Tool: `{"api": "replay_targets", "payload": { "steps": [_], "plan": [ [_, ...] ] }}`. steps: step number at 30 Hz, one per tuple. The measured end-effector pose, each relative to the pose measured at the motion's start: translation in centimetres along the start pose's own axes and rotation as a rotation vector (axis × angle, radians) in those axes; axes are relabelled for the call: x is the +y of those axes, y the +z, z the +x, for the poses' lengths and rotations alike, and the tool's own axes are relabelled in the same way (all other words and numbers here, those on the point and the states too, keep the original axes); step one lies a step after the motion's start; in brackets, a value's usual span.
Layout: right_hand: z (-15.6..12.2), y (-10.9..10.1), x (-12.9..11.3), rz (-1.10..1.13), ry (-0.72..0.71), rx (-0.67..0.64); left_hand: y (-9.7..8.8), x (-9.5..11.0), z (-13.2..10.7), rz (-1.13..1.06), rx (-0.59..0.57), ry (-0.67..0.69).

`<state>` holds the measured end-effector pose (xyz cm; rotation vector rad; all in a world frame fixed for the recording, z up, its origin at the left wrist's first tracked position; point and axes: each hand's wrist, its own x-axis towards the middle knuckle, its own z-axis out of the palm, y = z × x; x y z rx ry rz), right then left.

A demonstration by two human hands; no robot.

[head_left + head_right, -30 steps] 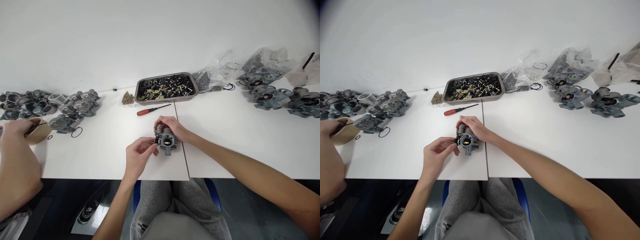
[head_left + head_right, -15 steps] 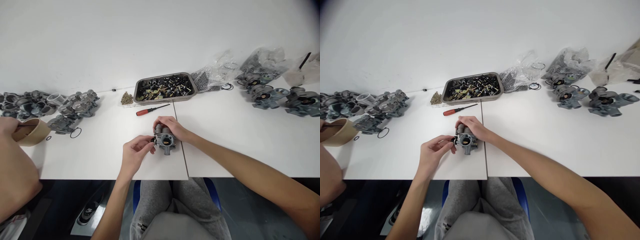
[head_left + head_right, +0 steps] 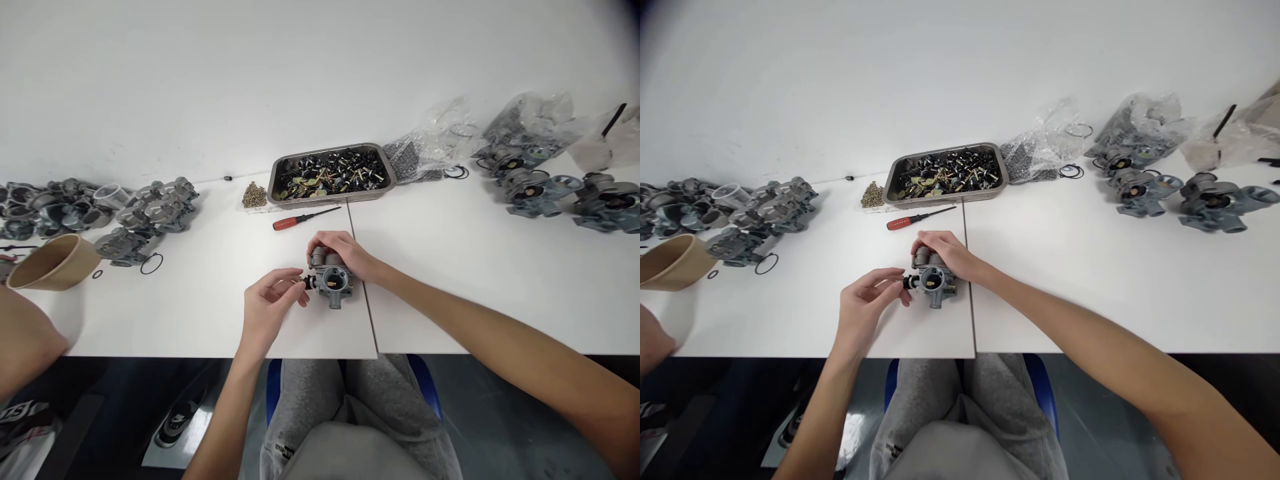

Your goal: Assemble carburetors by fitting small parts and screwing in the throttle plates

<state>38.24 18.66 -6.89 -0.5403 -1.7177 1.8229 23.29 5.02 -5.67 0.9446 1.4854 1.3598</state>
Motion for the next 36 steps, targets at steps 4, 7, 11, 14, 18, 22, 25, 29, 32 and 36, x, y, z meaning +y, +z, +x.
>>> {"api": "replay_targets", "payload": {
  "steps": [4,7,11,14,18,22,25,29,32,36],
  "plan": [
    [0.0,0.0,0.1,0.003,0.0,-0.002,-0.6,-0.3,-0.1,0.067,0.049,-0.012],
    [0.0,-0.1,0.1,0.005,0.0,-0.002,-0.4,-0.3,-0.2,0.061,0.045,-0.012],
    [0.1,-0.1,0.1,0.004,0.001,0.001,0.1,-0.4,-0.3,0.019,0.01,0.015],
    [0.1,0.0,0.1,0.004,0.004,0.002,0.3,-0.7,-0.3,-0.005,-0.01,0.033],
    [0.1,0.0,0.1,-0.001,0.003,0.013,0.5,-0.9,-0.5,0.001,-0.005,0.061],
    [0.0,0.0,0.1,0.006,0.004,0.015,0.9,-0.7,-1.0,0.039,0.011,0.125],
    [-0.1,0.1,0.1,0.037,0.004,0.001,1.1,-0.6,-1.7,0.118,0.018,0.201],
    [-0.1,0.3,0.0,0.084,0.012,-0.007,1.1,-0.9,-2.6,0.321,0.02,0.317],
    [-0.1,0.3,-0.1,0.107,0.03,-0.021,0.6,-0.9,-2.8,0.457,-0.005,0.421],
    [0.0,-0.3,-0.1,0.106,0.057,-0.072,-0.9,-0.2,-1.8,0.488,-0.087,0.469]
  ]
}}
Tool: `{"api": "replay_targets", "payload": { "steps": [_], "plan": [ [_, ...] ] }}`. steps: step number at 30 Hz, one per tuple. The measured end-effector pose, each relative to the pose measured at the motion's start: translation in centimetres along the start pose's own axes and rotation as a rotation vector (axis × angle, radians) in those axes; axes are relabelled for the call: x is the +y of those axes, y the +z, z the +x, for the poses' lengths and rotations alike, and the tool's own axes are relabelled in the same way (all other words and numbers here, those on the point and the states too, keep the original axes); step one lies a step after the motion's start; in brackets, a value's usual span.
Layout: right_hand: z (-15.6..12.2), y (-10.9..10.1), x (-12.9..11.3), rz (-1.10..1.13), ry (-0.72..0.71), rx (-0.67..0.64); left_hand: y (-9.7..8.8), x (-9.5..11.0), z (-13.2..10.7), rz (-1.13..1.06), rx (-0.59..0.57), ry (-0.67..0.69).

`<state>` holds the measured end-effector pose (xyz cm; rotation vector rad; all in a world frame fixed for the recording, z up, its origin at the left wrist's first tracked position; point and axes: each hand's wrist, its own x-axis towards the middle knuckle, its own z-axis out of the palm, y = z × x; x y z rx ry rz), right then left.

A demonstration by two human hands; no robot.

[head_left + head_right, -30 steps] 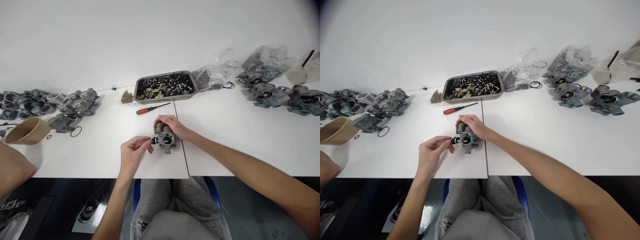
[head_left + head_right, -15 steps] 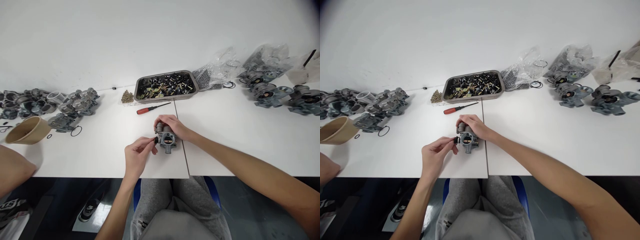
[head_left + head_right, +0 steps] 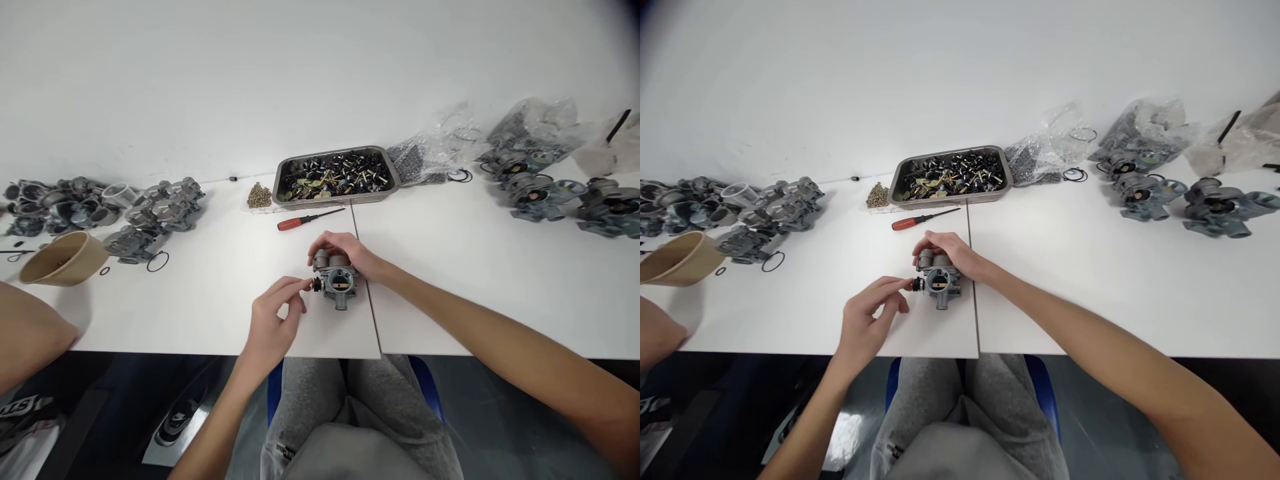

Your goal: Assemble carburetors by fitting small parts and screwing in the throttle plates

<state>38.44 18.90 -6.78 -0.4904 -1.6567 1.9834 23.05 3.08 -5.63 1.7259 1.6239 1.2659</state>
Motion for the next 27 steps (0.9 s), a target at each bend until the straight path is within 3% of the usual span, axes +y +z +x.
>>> {"api": "replay_targets", "payload": {
  "steps": [3,7,10,13,22,27],
  "plan": [
    [0.2,-0.9,0.1,0.026,0.045,-0.011,-1.5,-0.6,2.2,0.062,0.01,-0.009],
    [0.5,-1.9,0.6,0.145,0.045,0.121,-2.8,-2.1,7.5,0.34,-0.029,-0.044],
    [0.8,-2.1,1.1,0.174,0.009,0.196,-2.6,-3.6,11.4,0.573,-0.169,-0.044],
    [0.9,-2.1,1.4,0.176,0.012,0.204,-1.9,-5.0,13.9,0.665,-0.288,-0.075],
    [0.8,-2.2,1.6,0.146,0.043,0.219,-0.9,-8.9,15.7,0.503,-0.109,0.008],
    [0.7,-2.2,1.4,0.134,0.05,0.222,-1.9,-9.4,16.9,0.284,-0.142,-0.064]
  ]
}}
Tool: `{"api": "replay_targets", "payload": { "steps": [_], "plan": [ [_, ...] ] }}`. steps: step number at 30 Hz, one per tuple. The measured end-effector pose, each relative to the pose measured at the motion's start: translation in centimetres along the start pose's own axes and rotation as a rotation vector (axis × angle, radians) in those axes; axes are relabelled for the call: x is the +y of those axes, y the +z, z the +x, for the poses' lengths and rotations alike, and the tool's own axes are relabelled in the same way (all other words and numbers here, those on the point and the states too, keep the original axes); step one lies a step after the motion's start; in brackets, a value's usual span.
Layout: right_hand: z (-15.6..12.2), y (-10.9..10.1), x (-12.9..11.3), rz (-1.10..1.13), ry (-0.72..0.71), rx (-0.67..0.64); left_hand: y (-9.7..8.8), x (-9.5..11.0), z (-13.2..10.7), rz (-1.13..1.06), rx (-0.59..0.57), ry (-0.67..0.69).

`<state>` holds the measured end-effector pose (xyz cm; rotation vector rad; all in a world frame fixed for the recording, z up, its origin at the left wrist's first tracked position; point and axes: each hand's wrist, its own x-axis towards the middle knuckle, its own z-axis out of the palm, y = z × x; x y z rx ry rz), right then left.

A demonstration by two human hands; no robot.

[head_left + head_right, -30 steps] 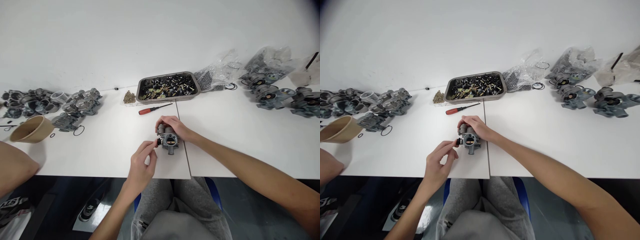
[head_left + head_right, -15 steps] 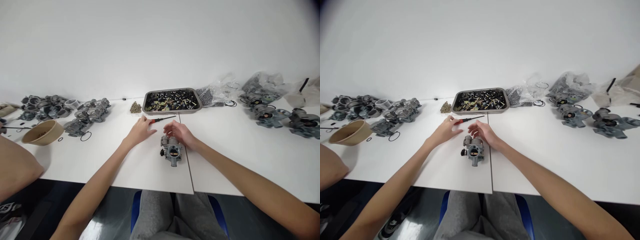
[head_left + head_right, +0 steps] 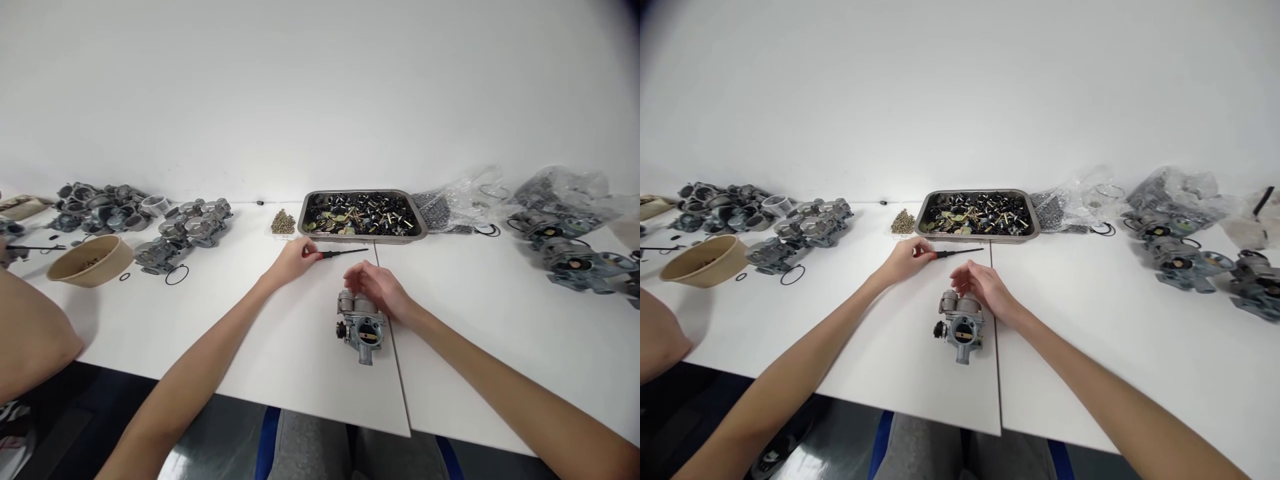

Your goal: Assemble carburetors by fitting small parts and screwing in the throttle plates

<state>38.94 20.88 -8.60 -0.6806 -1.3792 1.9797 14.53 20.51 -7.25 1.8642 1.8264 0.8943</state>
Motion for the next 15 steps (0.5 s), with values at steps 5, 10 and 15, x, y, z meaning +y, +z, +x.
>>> {"api": "replay_targets", "payload": {
  "steps": [5,10,15],
  "plan": [
    [0.0,-0.1,0.1,-0.019,0.013,0.023,-1.8,-0.1,-0.6,-0.11,-0.008,-0.04],
    [0.1,-0.2,0.1,-0.044,0.036,0.028,-1.4,2.4,-2.9,0.234,-0.232,-0.026],
    [-0.1,0.1,-0.1,-0.051,0.041,0.047,-0.1,4.7,-4.5,0.427,-0.371,0.107]
  ]
}}
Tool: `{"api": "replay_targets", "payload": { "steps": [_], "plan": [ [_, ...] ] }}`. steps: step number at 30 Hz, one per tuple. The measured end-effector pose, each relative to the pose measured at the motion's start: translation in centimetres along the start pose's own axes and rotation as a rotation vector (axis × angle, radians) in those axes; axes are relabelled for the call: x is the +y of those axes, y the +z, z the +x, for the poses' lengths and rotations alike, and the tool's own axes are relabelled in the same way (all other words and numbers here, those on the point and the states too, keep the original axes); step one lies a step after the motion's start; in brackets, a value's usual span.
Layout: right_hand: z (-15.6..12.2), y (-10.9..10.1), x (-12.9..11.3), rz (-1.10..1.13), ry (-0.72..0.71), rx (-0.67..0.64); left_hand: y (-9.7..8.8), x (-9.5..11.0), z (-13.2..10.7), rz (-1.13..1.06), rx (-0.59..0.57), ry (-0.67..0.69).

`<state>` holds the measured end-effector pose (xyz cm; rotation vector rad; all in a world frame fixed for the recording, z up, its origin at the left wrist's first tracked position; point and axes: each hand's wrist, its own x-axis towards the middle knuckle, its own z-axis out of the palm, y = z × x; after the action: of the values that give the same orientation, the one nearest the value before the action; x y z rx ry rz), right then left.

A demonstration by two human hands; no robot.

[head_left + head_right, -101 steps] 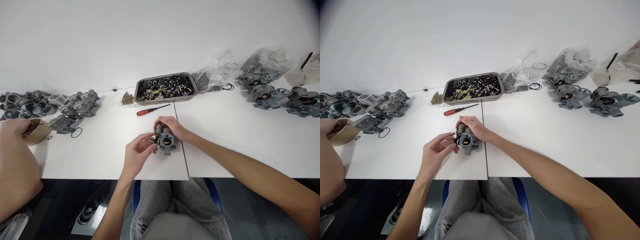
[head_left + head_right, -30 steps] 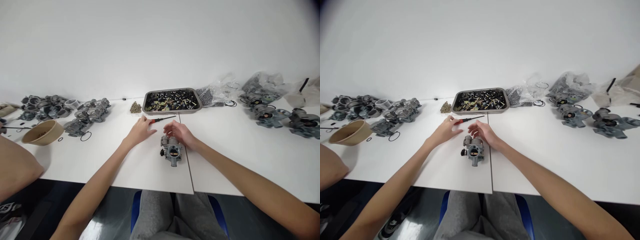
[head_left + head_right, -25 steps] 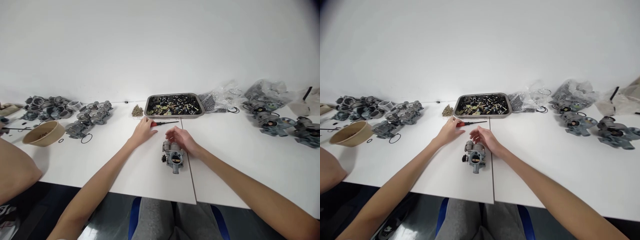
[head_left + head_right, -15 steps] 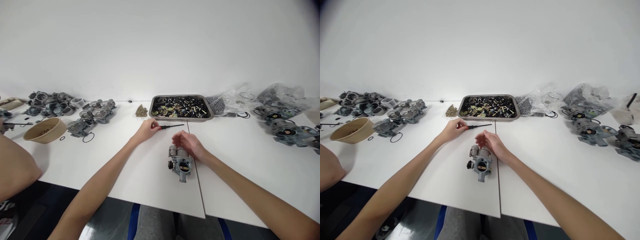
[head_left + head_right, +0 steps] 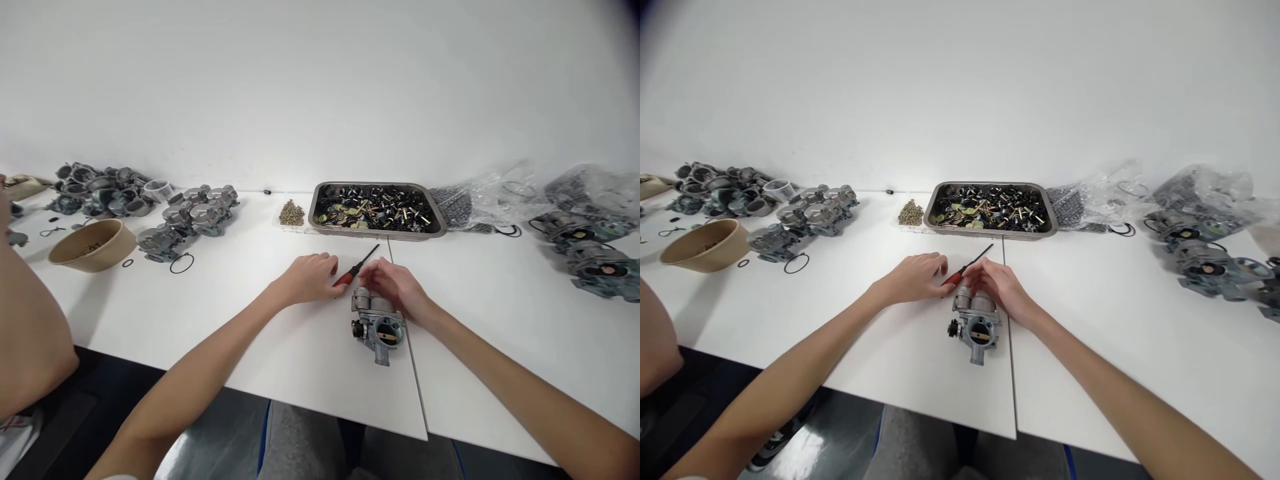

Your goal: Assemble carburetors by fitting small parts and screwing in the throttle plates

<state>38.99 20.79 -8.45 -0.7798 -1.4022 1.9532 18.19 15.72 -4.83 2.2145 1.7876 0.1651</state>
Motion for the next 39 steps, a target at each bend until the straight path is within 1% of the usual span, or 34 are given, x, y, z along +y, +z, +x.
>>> {"api": "replay_targets", "payload": {
  "steps": [2,5,7,9,12,14,15,17,19,21,22,24,26,28,33,39],
  "plan": [
    [0.0,0.1,0.0,0.0,0.005,0.012,0.8,0.4,0.1,0.045,0.02,0.032],
    [0.0,0.1,-0.1,0.007,0.0,0.014,2.2,0.3,0.6,0.036,0.102,0.069],
    [0.0,0.1,-0.1,0.014,0.001,0.008,2.7,-0.3,1.1,-0.106,0.171,0.064],
    [0.0,0.1,-0.3,0.015,0.013,0.003,2.6,-1.1,1.5,-0.382,0.255,0.038],
    [0.0,0.1,-0.4,0.028,0.031,0.02,1.0,-2.6,1.8,-0.947,0.351,0.013],
    [0.0,0.0,-0.4,0.04,0.039,0.027,-0.5,-3.6,1.7,-1.242,0.434,0.012],
    [0.0,-0.1,-0.3,0.042,0.044,0.023,-1.4,-4.3,1.7,-1.337,0.506,0.01],
    [0.0,-0.3,-0.2,0.041,0.051,0.007,-3.0,-5.7,1.4,-1.439,0.714,-0.012],
    [0.0,-0.4,-0.1,0.043,0.044,-0.005,-4.3,-7.4,1.2,-1.456,0.945,-0.05],
    [0.1,-0.4,0.0,0.046,0.036,-0.006,-5.0,-9.4,1.0,-1.409,1.162,-0.107],
    [0.1,-0.5,0.0,0.044,0.035,-0.007,-5.1,-10.4,1.0,-1.378,1.25,-0.138],
    [0.1,-0.5,0.0,0.035,0.037,-0.006,-5.0,-12.2,1.1,-1.321,1.36,-0.199],
    [0.1,-0.5,0.1,0.021,0.035,-0.003,-4.6,-13.4,1.2,-1.27,1.396,-0.243],
    [0.2,-0.5,0.1,0.01,0.028,-0.002,-4.3,-14.0,1.3,-1.197,1.412,-0.265],
    [0.3,-0.6,0.2,0.011,0.023,-0.016,-4.0,-13.9,1.2,-1.009,1.429,-0.268],
    [0.4,-0.6,0.3,0.012,0.013,-0.022,-3.7,-14.0,1.2,-0.949,1.385,-0.286]
  ]
}}
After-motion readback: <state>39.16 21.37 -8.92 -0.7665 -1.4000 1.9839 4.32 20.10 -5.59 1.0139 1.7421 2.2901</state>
